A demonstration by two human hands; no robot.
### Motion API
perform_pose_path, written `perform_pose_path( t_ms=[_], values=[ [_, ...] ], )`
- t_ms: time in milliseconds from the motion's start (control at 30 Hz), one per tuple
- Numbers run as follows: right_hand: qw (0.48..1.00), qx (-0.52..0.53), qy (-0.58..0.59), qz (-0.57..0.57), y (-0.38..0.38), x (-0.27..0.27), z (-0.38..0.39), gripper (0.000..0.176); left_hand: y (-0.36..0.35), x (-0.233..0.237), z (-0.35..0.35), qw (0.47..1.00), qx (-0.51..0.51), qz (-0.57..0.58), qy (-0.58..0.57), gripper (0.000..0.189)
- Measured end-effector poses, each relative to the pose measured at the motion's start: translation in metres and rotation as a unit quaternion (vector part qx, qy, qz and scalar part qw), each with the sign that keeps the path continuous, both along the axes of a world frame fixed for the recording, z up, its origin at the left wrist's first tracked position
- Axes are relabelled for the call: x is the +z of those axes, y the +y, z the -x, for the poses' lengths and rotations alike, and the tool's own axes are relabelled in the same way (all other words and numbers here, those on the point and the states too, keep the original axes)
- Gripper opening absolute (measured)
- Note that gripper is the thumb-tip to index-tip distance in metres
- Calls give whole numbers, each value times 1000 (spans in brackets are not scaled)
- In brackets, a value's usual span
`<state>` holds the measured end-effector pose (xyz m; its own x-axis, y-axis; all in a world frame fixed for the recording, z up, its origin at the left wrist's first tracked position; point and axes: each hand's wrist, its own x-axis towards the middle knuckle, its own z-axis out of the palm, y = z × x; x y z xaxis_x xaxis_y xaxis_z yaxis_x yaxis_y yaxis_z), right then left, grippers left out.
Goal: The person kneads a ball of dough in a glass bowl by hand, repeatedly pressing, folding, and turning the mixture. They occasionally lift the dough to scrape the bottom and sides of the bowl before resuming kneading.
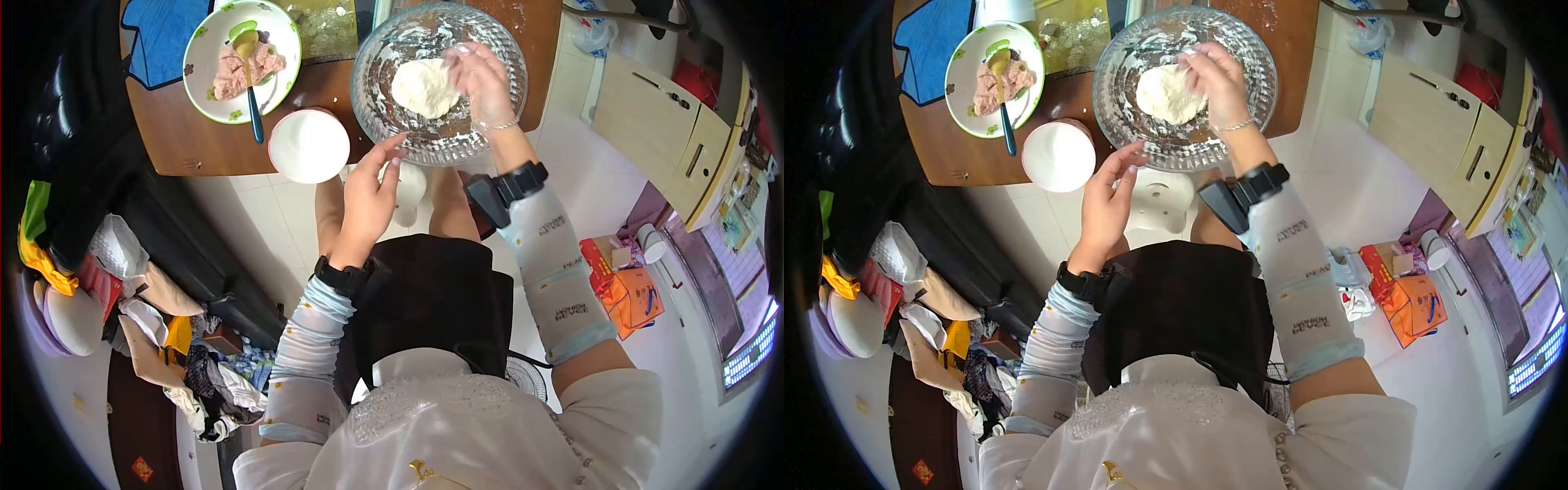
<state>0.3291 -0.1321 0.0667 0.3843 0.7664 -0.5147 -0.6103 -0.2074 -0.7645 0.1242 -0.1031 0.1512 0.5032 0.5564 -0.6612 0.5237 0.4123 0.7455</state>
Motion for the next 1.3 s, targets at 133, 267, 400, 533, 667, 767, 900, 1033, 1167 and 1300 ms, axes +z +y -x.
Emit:
perform_pose_path(
  t_ms=[133, 267, 400, 533, 667, 767, 900, 1033, 1167, 1300],
  values=[
    [974, 153, 3, 166, -13, -9, 27, 17, -6, -3, 6, 1000, 9, -5, -4, 31],
    [914, 225, -315, 119, -10, -37, 40, 27, -13, -5, 11, 1000, 8, 8, -6, 30],
    [806, 260, -503, 173, 10, -30, 34, 34, -14, 10, 5, 1000, -9, 2, -9, 30],
    [975, 162, -12, 151, -5, 4, -3, 42, -16, 21, 3, 1000, 8, 7, -22, 30],
    [804, 76, -571, 148, -34, -18, 18, 56, -17, 4, 5, 999, 27, 11, -35, 31],
    [762, 265, -562, 182, -29, -26, 60, 73, -21, 2, 9, 998, 11, 53, 19, 31],
    [692, 291, -618, 235, -4, -27, 51, 78, -27, -10, 19, 999, 12, 36, -4, 30],
    [706, 357, -558, 251, 5, -26, 33, 82, -26, -3, 18, 1000, 25, 5, -5, 29],
    [981, 103, -121, 110, 9, -12, -14, 65, -26, -8, 24, 997, 62, 20, -29, 30],
    [736, 293, -602, 98, 36, -30, -12, 46, -29, -15, 26, 983, 108, 143, -40, 31]
  ],
)
